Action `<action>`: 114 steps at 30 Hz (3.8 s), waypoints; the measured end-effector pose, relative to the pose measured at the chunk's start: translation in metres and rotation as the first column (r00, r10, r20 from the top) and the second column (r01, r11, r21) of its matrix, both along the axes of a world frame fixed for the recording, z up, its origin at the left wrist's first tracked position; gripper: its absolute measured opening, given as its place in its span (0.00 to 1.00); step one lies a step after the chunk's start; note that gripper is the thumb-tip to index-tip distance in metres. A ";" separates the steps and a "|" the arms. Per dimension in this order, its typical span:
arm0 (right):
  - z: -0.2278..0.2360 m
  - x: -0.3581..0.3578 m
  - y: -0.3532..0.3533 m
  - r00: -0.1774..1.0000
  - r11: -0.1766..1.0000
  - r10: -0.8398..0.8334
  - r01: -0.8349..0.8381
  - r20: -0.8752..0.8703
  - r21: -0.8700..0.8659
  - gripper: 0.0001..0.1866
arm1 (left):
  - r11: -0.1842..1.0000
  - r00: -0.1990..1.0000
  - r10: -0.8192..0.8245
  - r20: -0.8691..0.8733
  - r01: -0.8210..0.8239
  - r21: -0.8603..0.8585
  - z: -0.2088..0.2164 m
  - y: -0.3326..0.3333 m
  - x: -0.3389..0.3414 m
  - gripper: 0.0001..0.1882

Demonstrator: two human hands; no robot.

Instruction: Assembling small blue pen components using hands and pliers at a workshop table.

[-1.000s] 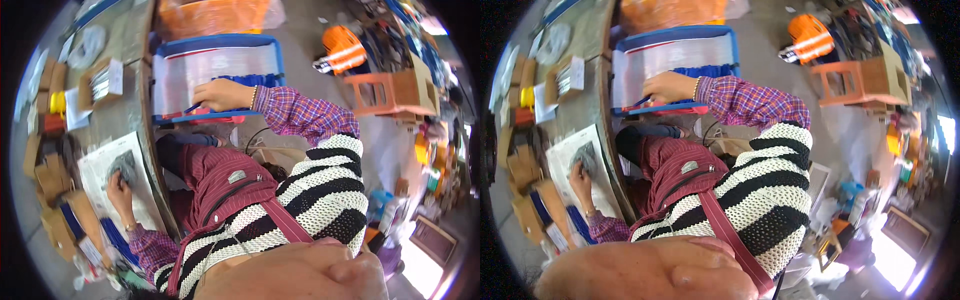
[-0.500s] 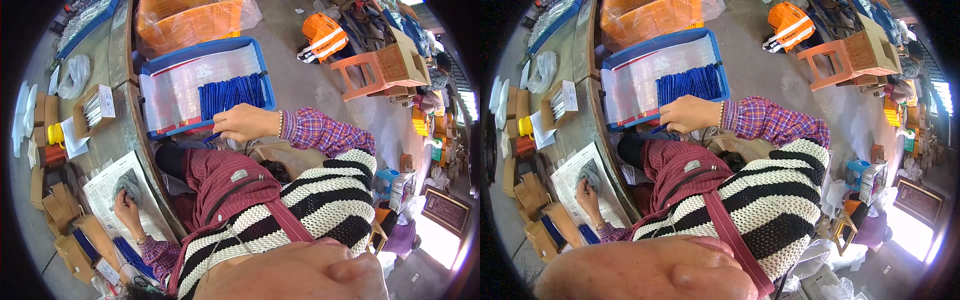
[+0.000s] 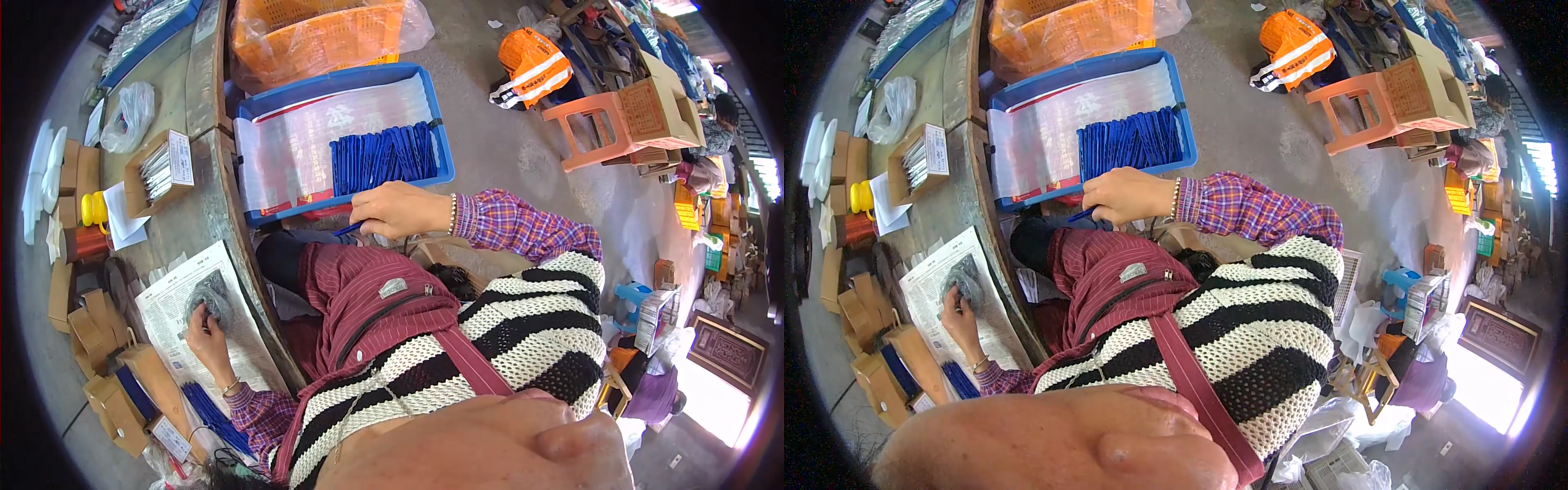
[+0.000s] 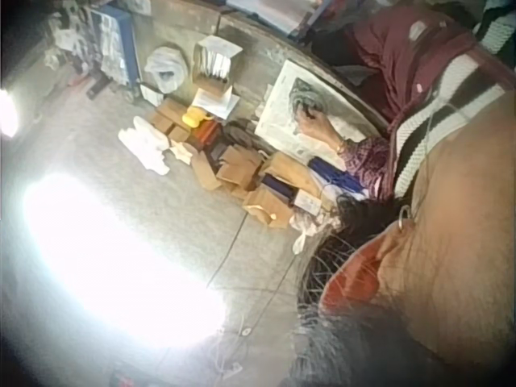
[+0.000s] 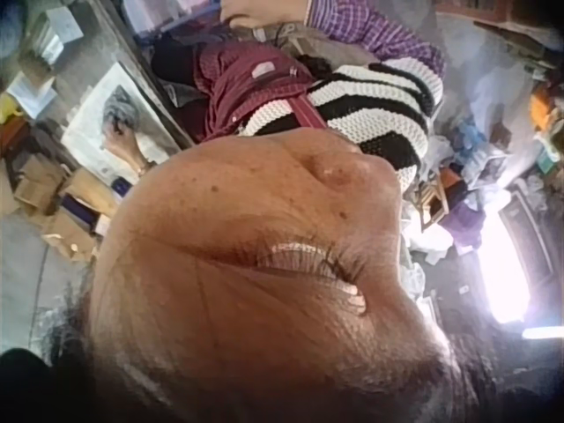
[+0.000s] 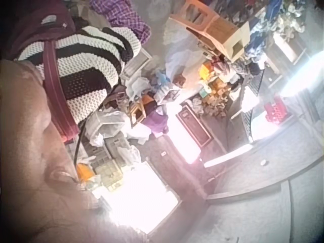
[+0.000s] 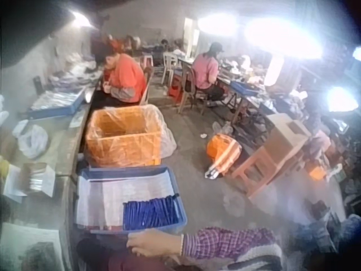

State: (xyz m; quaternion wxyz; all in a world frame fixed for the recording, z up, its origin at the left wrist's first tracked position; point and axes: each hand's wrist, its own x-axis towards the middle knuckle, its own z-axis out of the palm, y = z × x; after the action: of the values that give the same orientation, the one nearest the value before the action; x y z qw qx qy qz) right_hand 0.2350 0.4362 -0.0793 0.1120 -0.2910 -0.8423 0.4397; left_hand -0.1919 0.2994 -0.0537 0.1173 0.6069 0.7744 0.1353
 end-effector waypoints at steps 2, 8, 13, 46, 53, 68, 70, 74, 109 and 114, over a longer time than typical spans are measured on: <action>-0.003 0.000 -0.002 1.000 1.000 0.004 -0.004 0.006 0.002 0.12 | 1.000 1.000 0.007 0.012 -0.007 0.002 0.000 0.001 0.001 0.15; -0.004 0.000 -0.003 1.000 1.000 0.011 -0.012 0.028 0.006 0.13 | 1.000 1.000 0.018 0.012 -0.018 0.003 0.000 0.002 0.002 0.16; -0.005 0.003 -0.005 0.999 1.000 0.010 -0.010 0.034 0.010 0.12 | 1.000 1.000 0.016 0.016 -0.016 0.016 0.004 0.006 0.008 0.16; -0.029 0.009 -0.008 0.979 0.972 -0.202 0.199 -0.013 -0.124 0.11 | 0.990 0.997 0.016 0.072 -0.026 0.135 0.042 0.010 0.034 0.13; -0.027 0.012 -0.002 0.957 0.956 -0.286 0.282 -0.048 -0.085 0.09 | 0.965 0.996 -0.039 -0.085 0.060 0.257 0.080 0.010 0.045 0.12; -0.027 0.011 -0.034 0.996 0.947 -0.085 0.082 0.003 -0.309 0.13 | 0.359 0.436 -0.889 0.141 0.471 0.806 0.190 0.039 0.186 0.05; -0.027 0.005 -0.038 0.999 0.952 -0.046 0.042 -0.007 -0.304 0.13 | 0.307 0.382 -0.912 0.147 0.400 0.864 0.191 0.030 0.184 0.05; -0.021 -0.002 -0.030 0.999 0.969 -0.026 0.017 -0.034 -0.246 0.12 | 0.404 0.646 -0.763 -0.018 0.499 0.767 0.201 0.021 0.176 0.06; -0.010 -0.044 -0.032 0.932 0.945 0.264 -0.301 -0.249 -0.126 0.11 | 0.481 0.762 -0.488 -0.425 0.641 0.598 0.192 -0.017 0.189 0.12; -0.019 -0.048 -0.036 0.933 0.945 0.273 -0.306 -0.233 -0.118 0.11 | 0.708 0.854 -0.510 -0.101 0.483 0.516 0.137 -0.019 0.176 0.12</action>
State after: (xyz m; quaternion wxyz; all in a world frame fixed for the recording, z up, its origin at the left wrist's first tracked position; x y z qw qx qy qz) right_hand 0.1871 0.4000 -0.0982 0.1130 -0.1221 -0.8230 0.5431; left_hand -0.0162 0.2809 0.0831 -0.0012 0.7972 0.5126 0.3189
